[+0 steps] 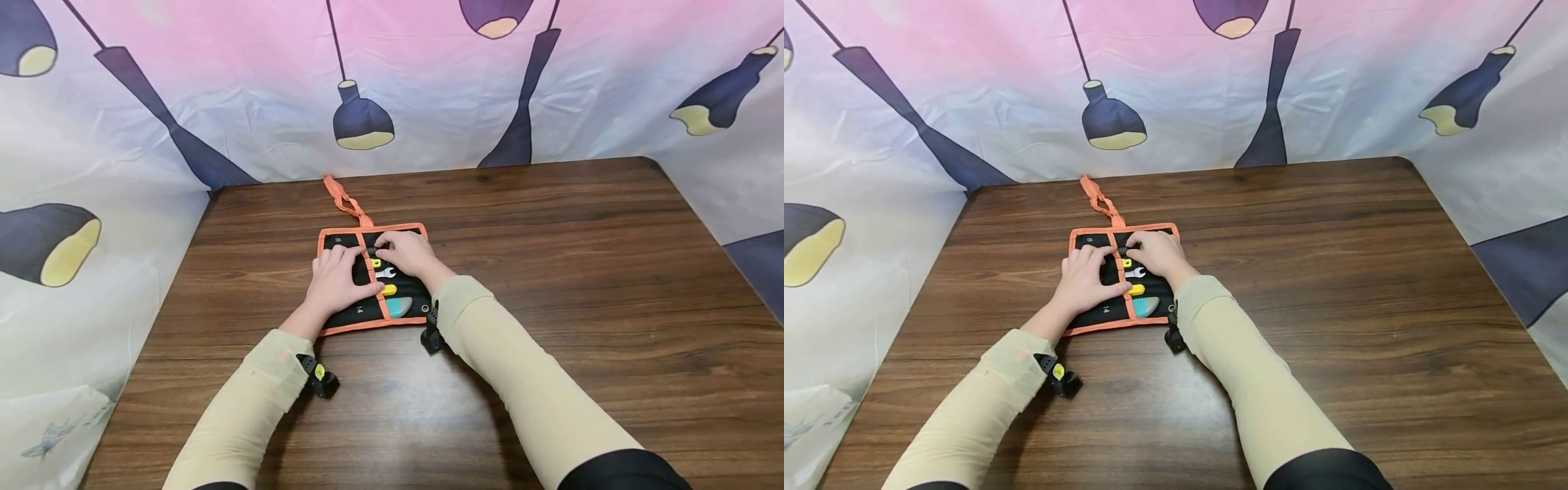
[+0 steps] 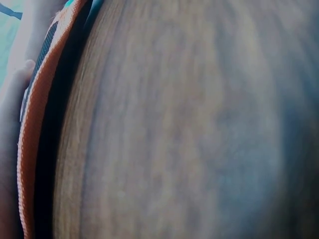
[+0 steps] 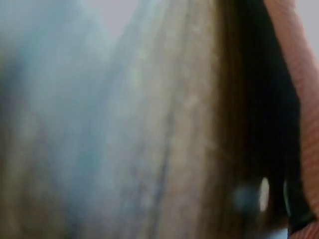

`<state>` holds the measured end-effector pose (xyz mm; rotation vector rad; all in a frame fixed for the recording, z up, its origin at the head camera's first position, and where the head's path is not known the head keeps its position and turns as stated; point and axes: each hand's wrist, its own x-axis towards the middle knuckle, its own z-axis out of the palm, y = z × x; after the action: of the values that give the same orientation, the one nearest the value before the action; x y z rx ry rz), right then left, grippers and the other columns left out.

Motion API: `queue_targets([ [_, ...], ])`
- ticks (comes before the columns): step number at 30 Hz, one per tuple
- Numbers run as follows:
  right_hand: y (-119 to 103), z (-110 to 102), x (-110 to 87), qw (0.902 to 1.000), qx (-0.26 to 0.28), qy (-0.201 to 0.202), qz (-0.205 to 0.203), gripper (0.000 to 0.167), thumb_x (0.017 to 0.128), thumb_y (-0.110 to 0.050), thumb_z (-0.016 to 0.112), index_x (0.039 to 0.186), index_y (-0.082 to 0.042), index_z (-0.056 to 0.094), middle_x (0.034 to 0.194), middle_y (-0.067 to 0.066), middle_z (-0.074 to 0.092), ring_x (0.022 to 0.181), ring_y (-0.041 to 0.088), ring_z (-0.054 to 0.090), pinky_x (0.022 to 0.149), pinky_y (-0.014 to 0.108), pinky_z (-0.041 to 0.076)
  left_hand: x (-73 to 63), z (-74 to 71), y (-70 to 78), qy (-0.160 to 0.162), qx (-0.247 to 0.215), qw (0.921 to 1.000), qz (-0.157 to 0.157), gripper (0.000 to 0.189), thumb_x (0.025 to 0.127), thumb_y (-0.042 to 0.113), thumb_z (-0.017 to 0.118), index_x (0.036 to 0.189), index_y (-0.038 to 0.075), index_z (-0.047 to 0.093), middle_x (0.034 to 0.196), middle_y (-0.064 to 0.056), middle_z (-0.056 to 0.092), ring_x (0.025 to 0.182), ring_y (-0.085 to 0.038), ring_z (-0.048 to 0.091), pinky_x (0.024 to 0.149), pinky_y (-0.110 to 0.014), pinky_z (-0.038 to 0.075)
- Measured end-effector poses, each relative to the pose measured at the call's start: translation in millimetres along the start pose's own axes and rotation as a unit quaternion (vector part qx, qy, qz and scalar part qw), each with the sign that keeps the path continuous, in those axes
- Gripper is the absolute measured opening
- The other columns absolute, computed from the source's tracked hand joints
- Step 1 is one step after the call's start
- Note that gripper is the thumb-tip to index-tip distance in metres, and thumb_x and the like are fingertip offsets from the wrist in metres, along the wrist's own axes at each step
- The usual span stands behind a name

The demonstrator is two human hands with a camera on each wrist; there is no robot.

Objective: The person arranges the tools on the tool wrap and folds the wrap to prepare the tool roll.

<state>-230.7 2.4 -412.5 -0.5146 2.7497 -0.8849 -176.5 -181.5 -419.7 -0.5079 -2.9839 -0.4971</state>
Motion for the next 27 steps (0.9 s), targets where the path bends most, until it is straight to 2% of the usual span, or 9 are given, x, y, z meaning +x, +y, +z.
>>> queue_targets([
  [13, 1.4, 0.5, 0.4, 0.9998, 0.016, 0.007, 0.008, 0.022, 0.094, -0.036, 0.056, 0.110, -0.025, 0.065, 0.084, -0.006, 0.058, 0.073, 0.012, 0.052, 0.066, 0.029, 0.039, -2.1, -2.1, -5.0, -0.018, -0.009, 0.9996, 0.021, 0.083, 0.074, 0.065, 0.063, 0.138, 0.017, 0.044, 0.108, -0.008, 0.045, 0.094, -0.028, 0.035, 0.077, -0.045, 0.026],
  [20, 1.5, 1.0, 0.2, 0.9997, 0.022, 0.009, 0.008, 0.021, 0.093, -0.037, 0.056, 0.107, -0.024, 0.064, 0.084, -0.005, 0.058, 0.073, 0.013, 0.053, 0.067, 0.030, 0.040, -2.1, -2.9, -3.2, -0.017, -0.009, 0.9998, 0.006, 0.083, 0.073, 0.063, 0.065, 0.137, 0.014, 0.045, 0.108, -0.008, 0.047, 0.096, -0.028, 0.036, 0.077, -0.045, 0.026],
  [27, 1.0, 1.7, -0.7, 0.9996, 0.017, 0.018, 0.013, 0.020, 0.094, -0.036, 0.056, 0.108, -0.024, 0.065, 0.085, -0.006, 0.058, 0.074, 0.012, 0.053, 0.068, 0.031, 0.040, -1.6, -3.7, -2.5, -0.019, -0.007, 0.9998, 0.007, 0.084, 0.073, 0.064, 0.064, 0.138, 0.014, 0.045, 0.109, -0.009, 0.046, 0.097, -0.028, 0.035, 0.078, -0.046, 0.026],
])
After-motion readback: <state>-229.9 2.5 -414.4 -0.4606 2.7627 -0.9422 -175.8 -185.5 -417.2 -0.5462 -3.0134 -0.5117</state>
